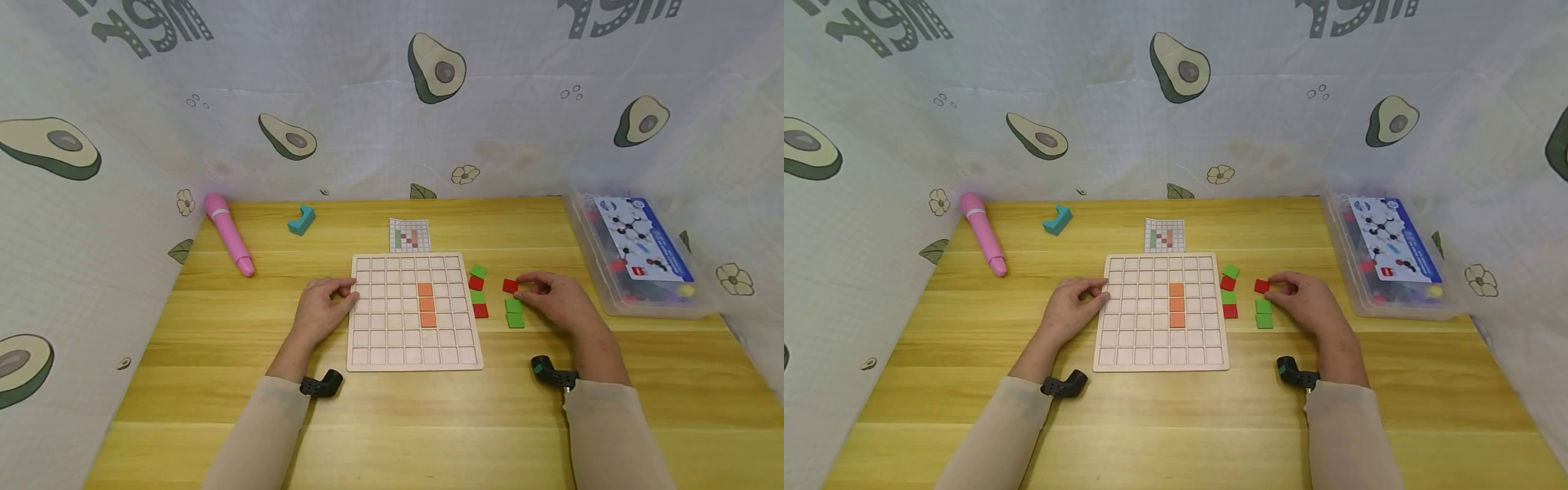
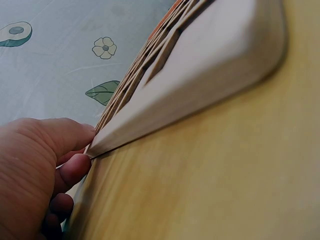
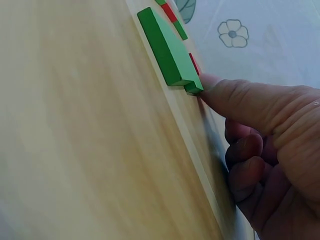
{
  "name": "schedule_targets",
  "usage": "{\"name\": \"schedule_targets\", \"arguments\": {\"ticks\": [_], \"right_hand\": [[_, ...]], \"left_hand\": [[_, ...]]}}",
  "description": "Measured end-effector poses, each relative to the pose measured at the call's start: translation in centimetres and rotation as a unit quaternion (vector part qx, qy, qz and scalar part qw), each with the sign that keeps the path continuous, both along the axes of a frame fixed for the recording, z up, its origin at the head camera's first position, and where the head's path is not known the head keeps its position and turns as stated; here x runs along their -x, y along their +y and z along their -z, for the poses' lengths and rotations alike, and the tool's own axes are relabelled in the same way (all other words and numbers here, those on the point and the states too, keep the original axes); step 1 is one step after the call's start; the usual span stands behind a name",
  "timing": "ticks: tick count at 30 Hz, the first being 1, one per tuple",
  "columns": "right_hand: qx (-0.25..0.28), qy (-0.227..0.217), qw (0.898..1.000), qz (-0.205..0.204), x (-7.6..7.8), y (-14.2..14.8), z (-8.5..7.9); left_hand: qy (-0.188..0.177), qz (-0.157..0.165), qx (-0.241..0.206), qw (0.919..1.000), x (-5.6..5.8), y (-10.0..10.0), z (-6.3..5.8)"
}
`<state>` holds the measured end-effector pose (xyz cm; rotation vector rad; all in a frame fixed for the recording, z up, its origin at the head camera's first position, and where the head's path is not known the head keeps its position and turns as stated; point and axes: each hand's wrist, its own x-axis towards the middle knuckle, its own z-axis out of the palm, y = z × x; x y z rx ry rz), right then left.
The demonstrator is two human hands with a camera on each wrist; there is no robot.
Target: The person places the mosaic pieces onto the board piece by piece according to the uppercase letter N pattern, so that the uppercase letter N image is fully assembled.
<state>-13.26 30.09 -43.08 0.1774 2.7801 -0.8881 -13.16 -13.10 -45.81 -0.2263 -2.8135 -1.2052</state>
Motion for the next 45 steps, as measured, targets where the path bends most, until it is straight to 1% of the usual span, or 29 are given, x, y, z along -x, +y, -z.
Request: {"name": "schedule_targets", "arguments": {"ticks": [18, 22, 26, 31, 37, 40, 45], "right_hand": [[-0.006, 0.000, 1.000, -0.011, 0.0, -0.4, -0.3], [0.000, -0.008, 1.000, -0.014, -0.1, -0.7, -0.6], [0.000, -0.006, 1.000, -0.022, -0.2, -1.3, -1.2], [-0.002, 0.012, 0.999, -0.051, -0.3, -2.3, -2.0], [0.020, 0.037, 0.993, -0.108, -0.4, -3.5, -2.0], [0.043, 0.031, 0.991, -0.126, -0.5, -4.3, -1.9], [0.071, 0.009, 0.987, -0.144, -0.8, -5.9, -1.9]], "left_hand": [[-0.003, -0.003, 0.009, 1.0000, 0.0, 0.1, 0.0], [-0.004, -0.004, 0.009, 0.9999, 0.0, 0.0, 0.1], [-0.003, -0.005, 0.008, 1.0000, 0.0, 0.0, 0.2], [-0.002, -0.004, 0.006, 1.0000, 0.1, 0.0, 0.2], [-0.004, -0.004, 0.006, 1.0000, 0.0, 0.0, 0.1], [-0.002, -0.003, 0.005, 1.0000, 0.0, 0.0, 0.1], [0.000, -0.002, 0.002, 1.0000, 0.1, 0.0, 0.2]]}}
